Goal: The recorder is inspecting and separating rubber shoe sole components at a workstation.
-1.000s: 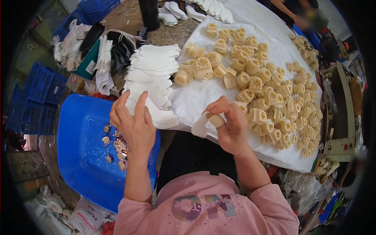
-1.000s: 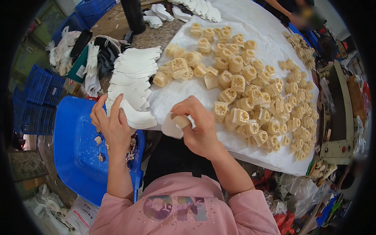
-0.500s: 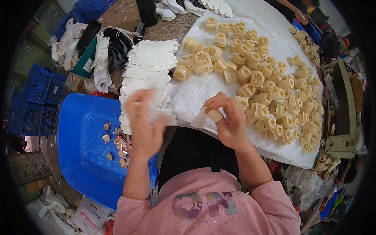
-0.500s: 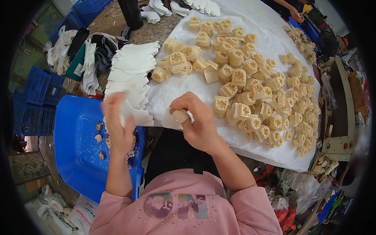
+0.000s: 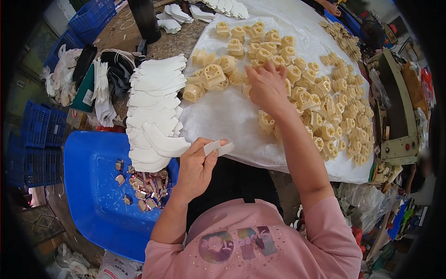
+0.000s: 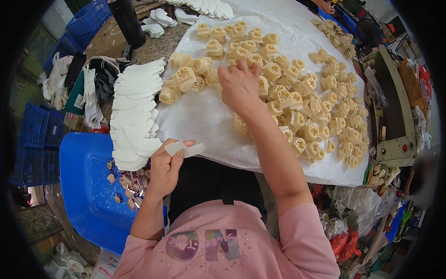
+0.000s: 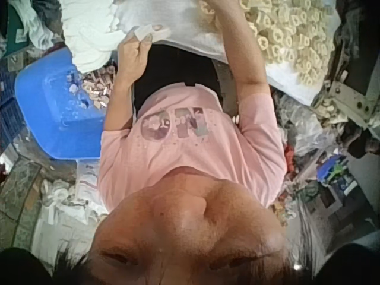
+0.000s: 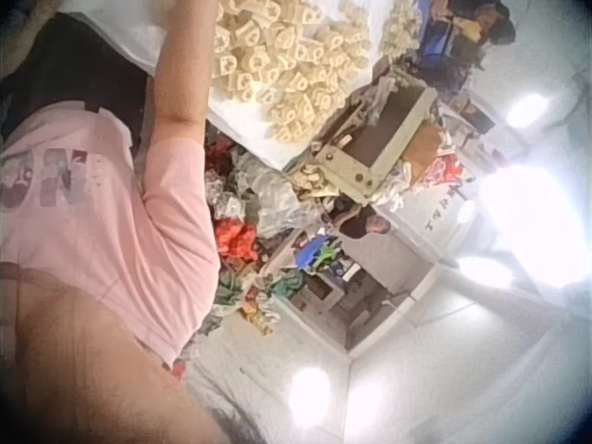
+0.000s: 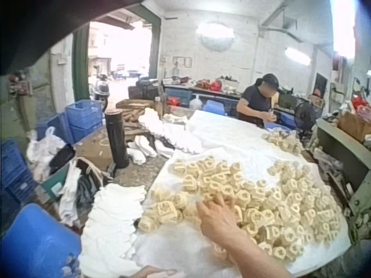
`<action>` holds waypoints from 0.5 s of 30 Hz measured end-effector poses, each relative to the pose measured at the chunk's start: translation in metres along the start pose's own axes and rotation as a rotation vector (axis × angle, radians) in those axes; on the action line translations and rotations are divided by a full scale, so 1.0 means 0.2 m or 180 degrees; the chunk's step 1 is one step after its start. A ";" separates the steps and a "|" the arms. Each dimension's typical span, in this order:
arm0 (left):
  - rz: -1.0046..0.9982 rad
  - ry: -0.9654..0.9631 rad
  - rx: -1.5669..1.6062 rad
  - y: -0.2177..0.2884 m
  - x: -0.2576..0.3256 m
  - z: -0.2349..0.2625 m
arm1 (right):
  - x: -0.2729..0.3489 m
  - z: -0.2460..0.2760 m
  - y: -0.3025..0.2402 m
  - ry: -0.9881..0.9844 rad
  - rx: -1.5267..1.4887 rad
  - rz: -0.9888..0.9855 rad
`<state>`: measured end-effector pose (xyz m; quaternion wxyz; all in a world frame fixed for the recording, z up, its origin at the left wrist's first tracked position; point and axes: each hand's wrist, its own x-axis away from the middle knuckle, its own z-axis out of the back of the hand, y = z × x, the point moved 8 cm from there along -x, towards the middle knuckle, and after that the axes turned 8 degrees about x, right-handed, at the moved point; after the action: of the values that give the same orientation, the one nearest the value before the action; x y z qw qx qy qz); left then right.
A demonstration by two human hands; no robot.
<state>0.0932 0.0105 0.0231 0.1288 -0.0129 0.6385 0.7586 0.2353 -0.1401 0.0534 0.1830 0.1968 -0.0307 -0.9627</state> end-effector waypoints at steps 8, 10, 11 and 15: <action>0.0036 0.0038 -0.0056 -0.06 0.04 0.00 | 0.01 -0.05 -0.03 -0.0439 0.0189 0.0072; 0.0042 0.0105 -0.0087 -0.08 0.05 0.02 | 0.05 -0.02 -0.08 -0.0352 0.0026 0.0289; 0.0199 0.0224 0.0136 -0.12 0.06 0.03 | 0.07 -0.01 -0.11 -0.0356 0.0024 0.0309; 0.0626 0.0632 0.1030 -0.21 0.11 0.08 | 0.15 0.06 -0.28 0.0003 -0.1166 0.0327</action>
<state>0.0839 0.0365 -0.0189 -0.0090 -0.0044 0.7598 0.6501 0.1854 -0.0988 0.0463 0.2647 0.1588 0.1351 -0.9415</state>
